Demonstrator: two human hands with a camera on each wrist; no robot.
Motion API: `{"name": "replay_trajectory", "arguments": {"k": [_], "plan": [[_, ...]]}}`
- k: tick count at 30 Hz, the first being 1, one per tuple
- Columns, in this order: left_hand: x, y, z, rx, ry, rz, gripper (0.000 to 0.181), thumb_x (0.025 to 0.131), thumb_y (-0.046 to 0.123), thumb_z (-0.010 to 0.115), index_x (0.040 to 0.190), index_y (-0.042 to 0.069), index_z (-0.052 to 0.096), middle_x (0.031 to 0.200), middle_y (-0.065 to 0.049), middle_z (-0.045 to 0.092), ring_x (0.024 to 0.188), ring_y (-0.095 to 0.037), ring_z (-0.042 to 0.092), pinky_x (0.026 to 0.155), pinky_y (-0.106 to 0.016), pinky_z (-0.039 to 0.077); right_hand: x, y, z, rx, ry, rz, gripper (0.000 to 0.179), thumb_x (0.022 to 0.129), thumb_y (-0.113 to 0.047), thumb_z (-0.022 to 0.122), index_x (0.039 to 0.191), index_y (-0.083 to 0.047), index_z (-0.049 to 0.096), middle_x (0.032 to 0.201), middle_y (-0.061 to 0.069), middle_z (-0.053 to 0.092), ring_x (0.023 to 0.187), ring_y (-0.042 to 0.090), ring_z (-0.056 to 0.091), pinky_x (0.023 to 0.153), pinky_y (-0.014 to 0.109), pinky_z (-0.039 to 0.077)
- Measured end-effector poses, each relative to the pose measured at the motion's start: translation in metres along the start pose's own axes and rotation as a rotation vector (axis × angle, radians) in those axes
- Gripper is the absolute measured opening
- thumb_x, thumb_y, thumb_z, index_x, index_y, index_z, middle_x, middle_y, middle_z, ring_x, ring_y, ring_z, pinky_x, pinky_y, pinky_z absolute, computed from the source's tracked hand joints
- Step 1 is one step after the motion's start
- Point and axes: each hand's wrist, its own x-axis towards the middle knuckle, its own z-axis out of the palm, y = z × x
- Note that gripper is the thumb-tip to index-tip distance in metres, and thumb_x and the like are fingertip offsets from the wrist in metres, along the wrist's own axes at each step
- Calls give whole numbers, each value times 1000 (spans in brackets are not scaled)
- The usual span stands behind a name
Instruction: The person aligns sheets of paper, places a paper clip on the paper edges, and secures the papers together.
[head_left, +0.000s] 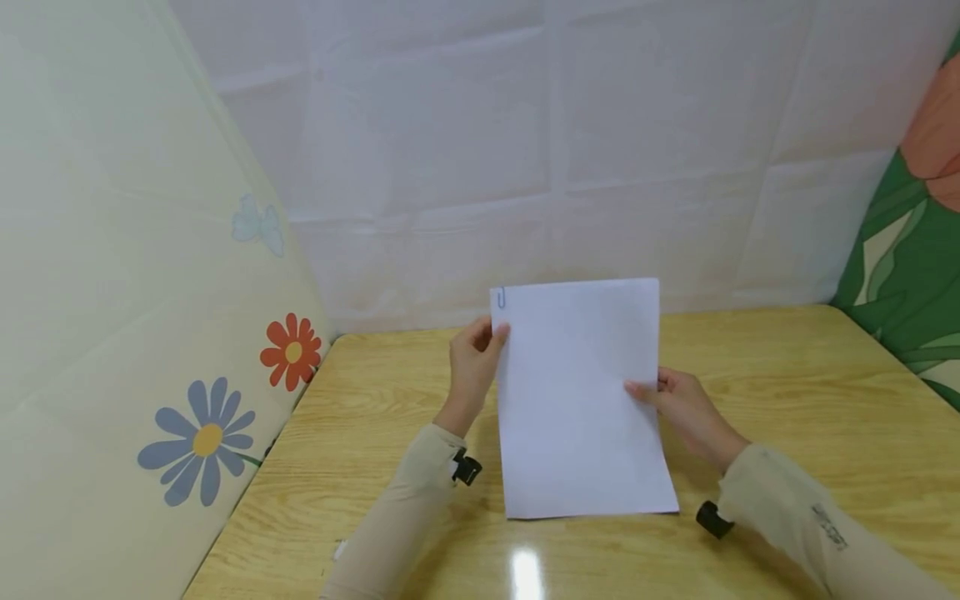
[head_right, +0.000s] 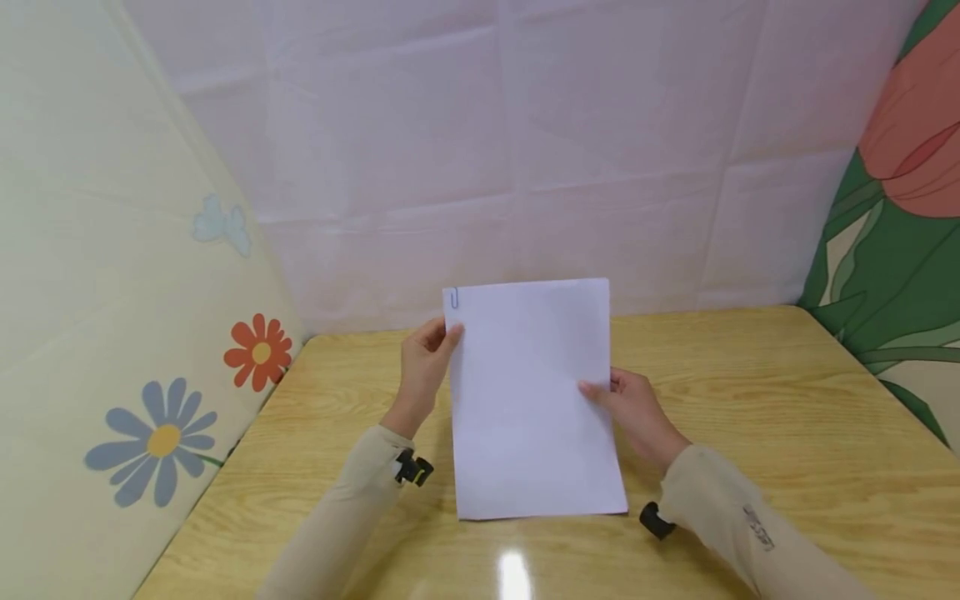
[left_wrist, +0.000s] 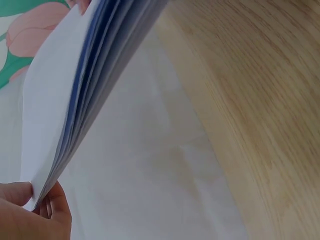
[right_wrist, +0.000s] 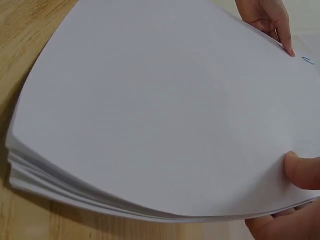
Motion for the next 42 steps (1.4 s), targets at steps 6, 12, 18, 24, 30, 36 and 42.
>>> {"name": "replay_trajectory", "arguments": {"k": [6, 12, 18, 24, 30, 36, 42], "plan": [[-8, -3, -2, -22, -70, -53, 26, 87, 7, 71, 110, -5, 67, 97, -21, 68, 74, -10, 61, 66, -22, 53, 2, -5, 1, 10, 28, -15, 56, 96, -23, 62, 133, 15, 44, 109, 8, 67, 89, 0, 58, 80, 19, 46], [-16, -10, -7, 55, -109, -89, 26, 87, 2, 70, 110, -8, 65, 93, -22, 68, 72, -10, 59, 66, -19, 51, 4, -9, 1, 6, 61, -13, 55, 96, -23, 62, 132, 15, 44, 110, 11, 67, 87, -1, 58, 79, 18, 47], [-23, -8, -16, 85, -124, -106, 23, 88, -5, 65, 109, -13, 63, 92, -28, 66, 74, -17, 60, 65, -16, 48, 5, -12, 1, -9, 82, -16, 57, 96, -27, 61, 132, 14, 45, 117, 18, 64, 88, -1, 57, 79, 17, 46], [-34, 15, -21, 123, -144, -85, 16, 88, -10, 60, 102, -17, 62, 87, -31, 65, 73, -36, 63, 70, -43, 57, 9, -14, 4, 16, 107, -25, 56, 96, -24, 61, 134, 13, 44, 118, 20, 64, 86, -1, 59, 77, 18, 49], [-36, 14, -21, 129, -121, -11, 17, 85, -15, 60, 101, -17, 54, 84, -33, 63, 75, -44, 63, 63, -29, 56, 14, -13, 8, 48, 135, -62, 55, 96, -20, 61, 136, 14, 42, 121, 24, 61, 85, -2, 59, 75, 18, 50], [-30, -8, -19, 181, -101, 81, 20, 82, -15, 63, 99, -8, 56, 81, -25, 65, 73, -33, 63, 61, -17, 48, 17, -12, 11, 43, 185, -74, 51, 97, -14, 58, 136, 13, 41, 128, 30, 53, 86, -3, 56, 76, 15, 49], [-22, -25, -19, 268, -107, 146, 18, 83, -11, 65, 100, -2, 63, 82, -17, 66, 71, -25, 63, 63, -23, 52, 20, -10, 12, 34, 230, -168, 46, 99, -7, 52, 137, 15, 37, 129, 36, 50, 84, -9, 54, 75, 12, 48]]}}
